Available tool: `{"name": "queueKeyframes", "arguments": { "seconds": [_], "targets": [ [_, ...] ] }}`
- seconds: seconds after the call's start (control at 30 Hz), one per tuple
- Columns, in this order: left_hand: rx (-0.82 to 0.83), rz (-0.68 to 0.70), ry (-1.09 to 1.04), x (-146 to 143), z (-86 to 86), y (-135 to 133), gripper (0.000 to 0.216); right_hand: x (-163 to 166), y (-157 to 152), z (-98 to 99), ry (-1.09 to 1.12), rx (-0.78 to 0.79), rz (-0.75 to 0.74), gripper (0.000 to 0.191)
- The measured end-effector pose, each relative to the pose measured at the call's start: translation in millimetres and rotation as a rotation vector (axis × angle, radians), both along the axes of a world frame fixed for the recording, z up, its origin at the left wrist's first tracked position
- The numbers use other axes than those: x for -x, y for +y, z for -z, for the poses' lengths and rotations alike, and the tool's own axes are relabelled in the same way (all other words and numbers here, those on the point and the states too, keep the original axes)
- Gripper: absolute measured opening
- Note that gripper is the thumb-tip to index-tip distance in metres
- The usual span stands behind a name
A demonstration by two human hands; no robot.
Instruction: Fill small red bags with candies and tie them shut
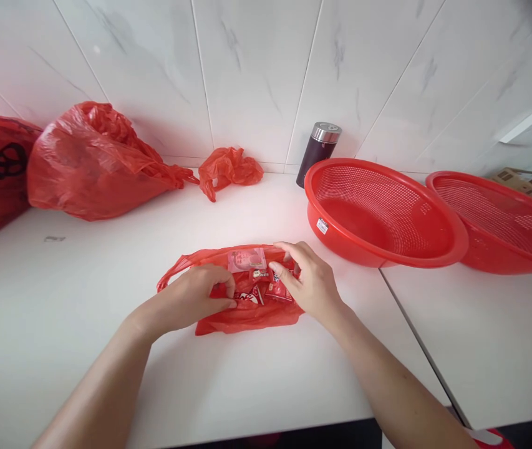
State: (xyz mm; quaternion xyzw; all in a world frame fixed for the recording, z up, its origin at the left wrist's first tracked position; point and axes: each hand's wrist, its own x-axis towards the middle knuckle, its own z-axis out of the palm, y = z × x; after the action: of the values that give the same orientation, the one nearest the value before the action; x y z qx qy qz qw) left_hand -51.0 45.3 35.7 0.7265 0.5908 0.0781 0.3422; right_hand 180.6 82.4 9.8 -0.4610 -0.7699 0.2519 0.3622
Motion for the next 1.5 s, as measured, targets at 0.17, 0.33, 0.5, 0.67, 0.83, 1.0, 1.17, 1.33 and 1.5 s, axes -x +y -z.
{"name": "queueKeyframes", "arguments": {
  "seconds": [0.17, 0.33, 0.5, 0.67, 0.83, 1.0, 1.17, 1.33, 1.5],
  "targets": [
    [-0.003, 0.033, -0.033, 2.2, 0.1, -0.4, 0.012, 8.6, -9.0, 8.3, -0.160, -0.017, -0.273, 0.012],
    [0.095, 0.105, -0.109, 2.9, -0.7, 0.3, 0.017, 10.3, -14.1, 9.8, -0.438, 0.012, -0.350, 0.040],
    [0.101, 0.182, -0.136, 3.7, -0.7, -1.0, 0.018, 10.2, -13.2, 5.6, -0.394, 0.064, -0.246, 0.032],
    [-0.025, 0.033, -0.103, 2.9, 1.9, -0.1, 0.020, 6.0, -7.6, 1.9, -0.022, 0.275, -0.079, 0.030],
    [-0.182, -0.122, -0.277, -8.4, 3.0, 0.8, 0.034, 6.9, -8.4, 0.3, 0.286, 0.428, -0.195, 0.043],
    [-0.211, -0.177, -0.508, -16.9, 4.7, 0.2, 0.037, 8.8, -12.0, -2.5, 0.404, 0.505, -0.316, 0.038],
    [-0.208, -0.204, -0.557, -18.2, 7.4, -0.3, 0.036, 7.3, -11.0, -4.8, 0.399, 0.533, -0.372, 0.026],
    [-0.189, -0.212, -0.616, -21.5, 8.9, -2.3, 0.037, 8.2, -10.5, -4.3, 0.362, 0.412, -0.353, 0.028],
    [-0.141, -0.258, -0.608, -23.6, 10.4, -2.8, 0.039, 10.8, -9.2, -0.8, 0.365, 0.340, -0.303, 0.033]
  ]
}}
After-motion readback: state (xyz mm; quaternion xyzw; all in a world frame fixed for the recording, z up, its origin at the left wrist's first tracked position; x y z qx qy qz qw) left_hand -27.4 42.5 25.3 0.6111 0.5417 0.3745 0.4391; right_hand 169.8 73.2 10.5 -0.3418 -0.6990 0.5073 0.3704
